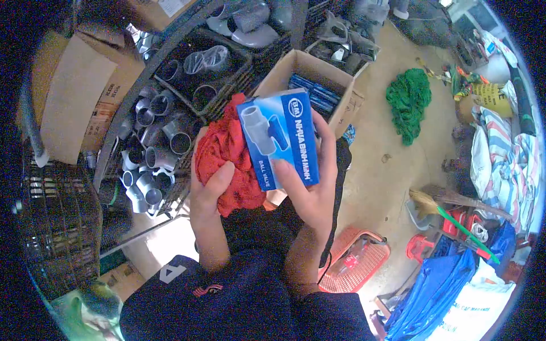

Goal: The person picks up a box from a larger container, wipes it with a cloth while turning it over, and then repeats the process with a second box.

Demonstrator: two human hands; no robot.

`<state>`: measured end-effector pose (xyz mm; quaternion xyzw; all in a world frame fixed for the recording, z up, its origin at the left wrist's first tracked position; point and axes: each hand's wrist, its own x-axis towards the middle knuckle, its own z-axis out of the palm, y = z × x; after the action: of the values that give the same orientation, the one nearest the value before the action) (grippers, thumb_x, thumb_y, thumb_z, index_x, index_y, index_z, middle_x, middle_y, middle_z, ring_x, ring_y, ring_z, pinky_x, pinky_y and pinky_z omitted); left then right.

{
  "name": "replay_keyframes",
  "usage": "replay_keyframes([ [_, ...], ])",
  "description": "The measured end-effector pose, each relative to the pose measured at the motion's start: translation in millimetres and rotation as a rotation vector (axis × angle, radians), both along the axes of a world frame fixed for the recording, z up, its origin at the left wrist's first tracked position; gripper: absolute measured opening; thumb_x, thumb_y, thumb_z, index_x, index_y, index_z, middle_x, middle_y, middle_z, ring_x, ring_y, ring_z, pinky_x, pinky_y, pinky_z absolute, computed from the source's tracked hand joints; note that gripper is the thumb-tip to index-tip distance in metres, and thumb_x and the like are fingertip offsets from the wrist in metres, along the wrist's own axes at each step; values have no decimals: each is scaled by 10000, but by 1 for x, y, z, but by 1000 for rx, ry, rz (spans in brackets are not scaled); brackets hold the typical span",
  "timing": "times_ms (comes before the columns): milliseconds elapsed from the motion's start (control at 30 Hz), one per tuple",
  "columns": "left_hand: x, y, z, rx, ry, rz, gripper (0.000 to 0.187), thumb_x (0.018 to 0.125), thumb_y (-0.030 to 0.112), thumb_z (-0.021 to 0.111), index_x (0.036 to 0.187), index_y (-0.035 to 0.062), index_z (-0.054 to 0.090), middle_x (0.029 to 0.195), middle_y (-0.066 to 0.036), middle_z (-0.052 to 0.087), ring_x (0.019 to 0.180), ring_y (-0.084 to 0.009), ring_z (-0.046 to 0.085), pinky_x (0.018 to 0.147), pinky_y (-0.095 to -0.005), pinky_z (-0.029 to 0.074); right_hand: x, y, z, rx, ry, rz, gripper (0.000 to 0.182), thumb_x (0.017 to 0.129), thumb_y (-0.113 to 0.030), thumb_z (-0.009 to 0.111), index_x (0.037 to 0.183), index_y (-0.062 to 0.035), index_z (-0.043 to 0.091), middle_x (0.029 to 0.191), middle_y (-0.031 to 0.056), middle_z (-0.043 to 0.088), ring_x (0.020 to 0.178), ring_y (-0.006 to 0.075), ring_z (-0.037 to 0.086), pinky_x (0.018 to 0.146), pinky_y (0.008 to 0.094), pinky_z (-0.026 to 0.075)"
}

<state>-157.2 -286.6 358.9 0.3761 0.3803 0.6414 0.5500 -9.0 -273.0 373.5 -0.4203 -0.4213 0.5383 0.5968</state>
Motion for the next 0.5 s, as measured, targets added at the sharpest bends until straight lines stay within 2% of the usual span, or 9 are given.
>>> replay_keyframes([
  [100,0,3,-1,-49,-108,108,628,767,88,648,1299,-22,335,1228,-133,468,1127,-188,474,975,-319,357,4,1,-3,124,-35,137,731,729,-106,694,1333,10,298,1185,175,513,1073,223,537,919,330,415],
  [167,-3,9,1,-114,-376,214,656,787,114,633,1334,-20,296,1270,-153,441,1149,-210,465,985,-338,361,9,3,-5,131,-81,194,737,721,-103,703,1332,10,307,1186,180,516,1074,221,536,922,329,411],
  [200,-4,9,-1,-116,-380,205,656,787,114,633,1334,-20,296,1270,-153,441,1149,-210,465,985,-338,361,11,4,-7,141,-125,255,742,714,-101,712,1332,10,316,1186,184,519,1075,219,535,925,327,407],
  [367,-8,10,-3,-51,-323,209,671,786,126,616,1344,-22,275,1300,-170,409,1170,-239,451,997,-363,355,12,3,-7,111,-65,167,742,676,-84,733,1321,13,378,1146,171,560,1041,195,555,910,312,414],
  [433,-12,10,-4,-15,-336,206,674,772,126,620,1336,-25,283,1288,-170,419,1167,-241,453,998,-366,349,28,1,-2,145,-176,286,686,680,-113,718,1292,16,436,1065,157,611,952,185,601,863,293,442],
  [500,-26,5,-13,41,-132,70,664,730,130,630,1296,-22,318,1243,-151,451,1145,-226,461,993,-356,334,43,0,-9,157,-205,323,640,689,-139,698,1265,20,469,1026,160,627,902,182,617,825,282,457],
])
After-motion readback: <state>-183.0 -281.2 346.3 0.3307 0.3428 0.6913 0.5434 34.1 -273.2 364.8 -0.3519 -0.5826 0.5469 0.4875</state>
